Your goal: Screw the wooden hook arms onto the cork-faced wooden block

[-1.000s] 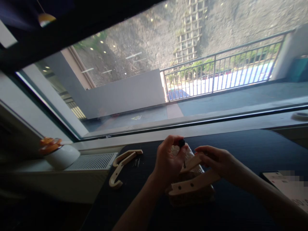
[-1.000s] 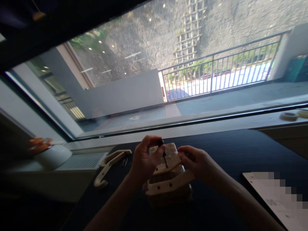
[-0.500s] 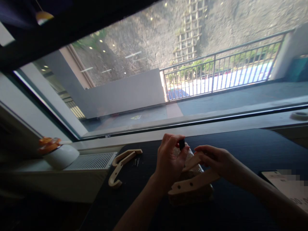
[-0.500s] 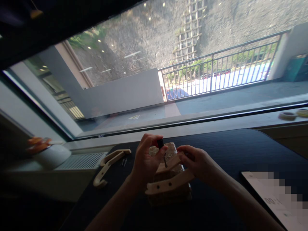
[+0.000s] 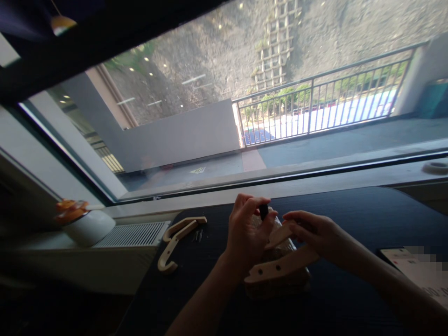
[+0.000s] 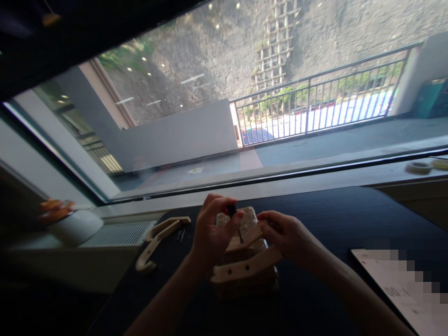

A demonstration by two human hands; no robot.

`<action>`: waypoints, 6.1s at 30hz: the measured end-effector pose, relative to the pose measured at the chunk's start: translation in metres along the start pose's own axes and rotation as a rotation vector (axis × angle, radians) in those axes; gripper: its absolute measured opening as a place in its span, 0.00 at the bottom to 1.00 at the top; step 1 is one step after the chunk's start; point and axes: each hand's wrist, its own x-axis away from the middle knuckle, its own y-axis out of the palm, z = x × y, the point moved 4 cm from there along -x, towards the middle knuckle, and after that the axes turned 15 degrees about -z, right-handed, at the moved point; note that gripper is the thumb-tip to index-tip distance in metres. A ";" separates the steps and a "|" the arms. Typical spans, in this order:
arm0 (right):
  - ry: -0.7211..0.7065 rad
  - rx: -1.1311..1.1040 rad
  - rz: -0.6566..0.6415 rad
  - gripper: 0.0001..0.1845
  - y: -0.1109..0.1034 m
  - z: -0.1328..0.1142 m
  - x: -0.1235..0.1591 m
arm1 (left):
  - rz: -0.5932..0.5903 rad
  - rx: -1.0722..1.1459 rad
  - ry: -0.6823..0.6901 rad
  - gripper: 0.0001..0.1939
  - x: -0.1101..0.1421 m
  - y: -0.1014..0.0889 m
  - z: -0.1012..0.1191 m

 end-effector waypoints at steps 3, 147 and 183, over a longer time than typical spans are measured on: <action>0.008 -0.009 -0.003 0.22 0.000 0.000 0.001 | 0.000 0.015 -0.046 0.10 0.000 -0.001 -0.002; 0.035 0.074 0.151 0.21 -0.001 0.002 0.003 | -0.088 0.124 -0.046 0.13 0.004 0.001 -0.005; -0.356 0.673 -0.072 0.17 -0.020 -0.100 -0.010 | -0.511 0.151 -0.264 0.13 0.008 0.000 -0.022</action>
